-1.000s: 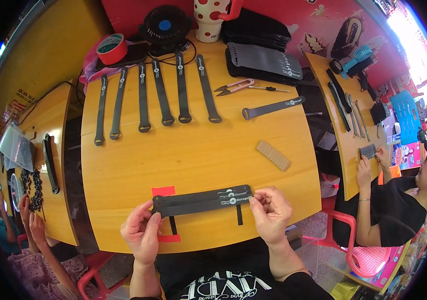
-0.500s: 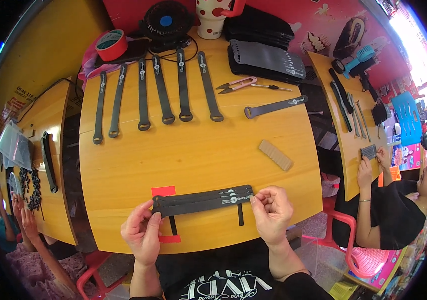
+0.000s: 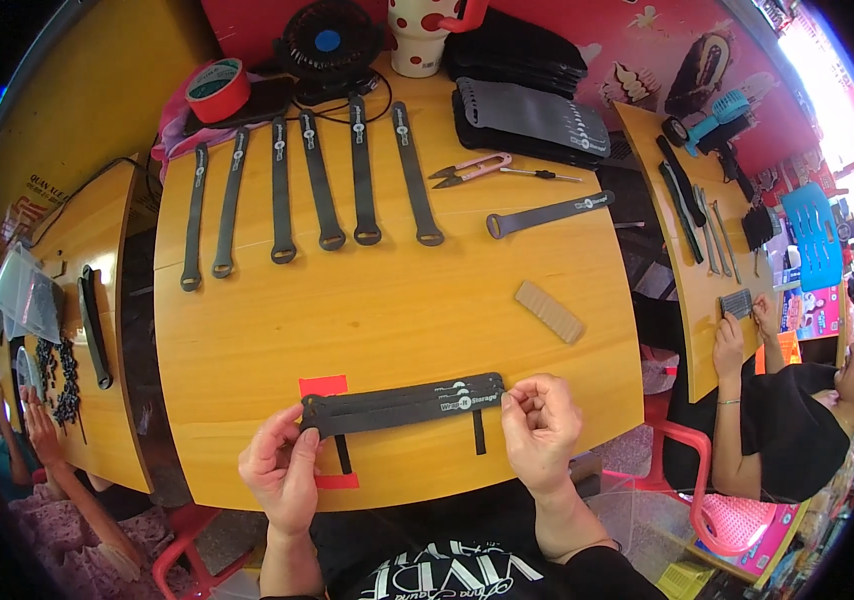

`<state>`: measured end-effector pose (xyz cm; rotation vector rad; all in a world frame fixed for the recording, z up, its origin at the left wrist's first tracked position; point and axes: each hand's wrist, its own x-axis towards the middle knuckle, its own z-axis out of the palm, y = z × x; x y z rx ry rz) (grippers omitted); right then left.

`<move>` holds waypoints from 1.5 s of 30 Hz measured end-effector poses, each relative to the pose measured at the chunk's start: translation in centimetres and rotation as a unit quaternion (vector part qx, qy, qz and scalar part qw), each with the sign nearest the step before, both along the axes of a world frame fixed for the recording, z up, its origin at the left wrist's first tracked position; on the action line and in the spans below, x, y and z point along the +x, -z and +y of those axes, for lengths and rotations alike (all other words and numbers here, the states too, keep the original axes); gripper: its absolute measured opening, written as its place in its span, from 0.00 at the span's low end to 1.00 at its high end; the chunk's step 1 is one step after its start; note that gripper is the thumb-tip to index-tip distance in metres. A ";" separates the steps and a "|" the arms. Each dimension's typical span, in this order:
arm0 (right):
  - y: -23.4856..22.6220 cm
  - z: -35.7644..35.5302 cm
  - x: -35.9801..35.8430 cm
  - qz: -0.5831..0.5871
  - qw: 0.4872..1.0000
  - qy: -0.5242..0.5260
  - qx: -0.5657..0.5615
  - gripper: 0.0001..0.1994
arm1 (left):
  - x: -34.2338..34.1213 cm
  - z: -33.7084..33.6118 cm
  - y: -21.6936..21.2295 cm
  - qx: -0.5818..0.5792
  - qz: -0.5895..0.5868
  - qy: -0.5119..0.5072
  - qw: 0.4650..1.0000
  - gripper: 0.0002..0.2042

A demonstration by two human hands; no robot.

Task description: Assembling plastic components onto black textile straps at a workbench.

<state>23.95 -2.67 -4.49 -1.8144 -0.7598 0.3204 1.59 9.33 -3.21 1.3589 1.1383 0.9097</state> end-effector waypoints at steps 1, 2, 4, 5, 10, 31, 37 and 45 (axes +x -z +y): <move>0.1 0.0 0.0 0.001 1.000 0.000 0.000 0.10 | 0.0 0.0 0.0 0.000 0.001 0.000 1.000 0.13; 0.1 0.0 0.1 -0.014 1.000 -0.014 0.001 0.10 | 0.0 -0.1 0.1 0.008 0.000 -0.005 1.000 0.13; 0.2 0.0 0.1 -0.028 0.999 -0.027 0.002 0.10 | 0.0 -0.1 0.3 0.015 0.000 -0.009 1.000 0.13; 0.2 0.1 0.1 -0.029 0.999 -0.024 0.004 0.10 | 0.0 -0.2 0.4 0.012 -0.001 -0.011 1.000 0.13; 0.2 0.2 0.0 -0.036 0.999 -0.019 0.006 0.10 | 0.0 -0.1 0.3 0.015 0.000 -0.007 1.000 0.13; 0.2 0.4 0.0 -0.037 0.999 -0.013 0.002 0.11 | 0.1 -0.2 0.1 0.010 0.009 -0.009 1.000 0.12; 0.2 0.4 0.0 -0.037 0.999 -0.011 -0.006 0.11 | 0.1 -0.1 0.4 0.020 0.010 -0.011 1.000 0.12; -0.1 0.8 -0.5 -0.017 1.000 0.018 -0.018 0.10 | -0.2 -0.2 0.5 0.079 0.041 -0.028 0.996 0.12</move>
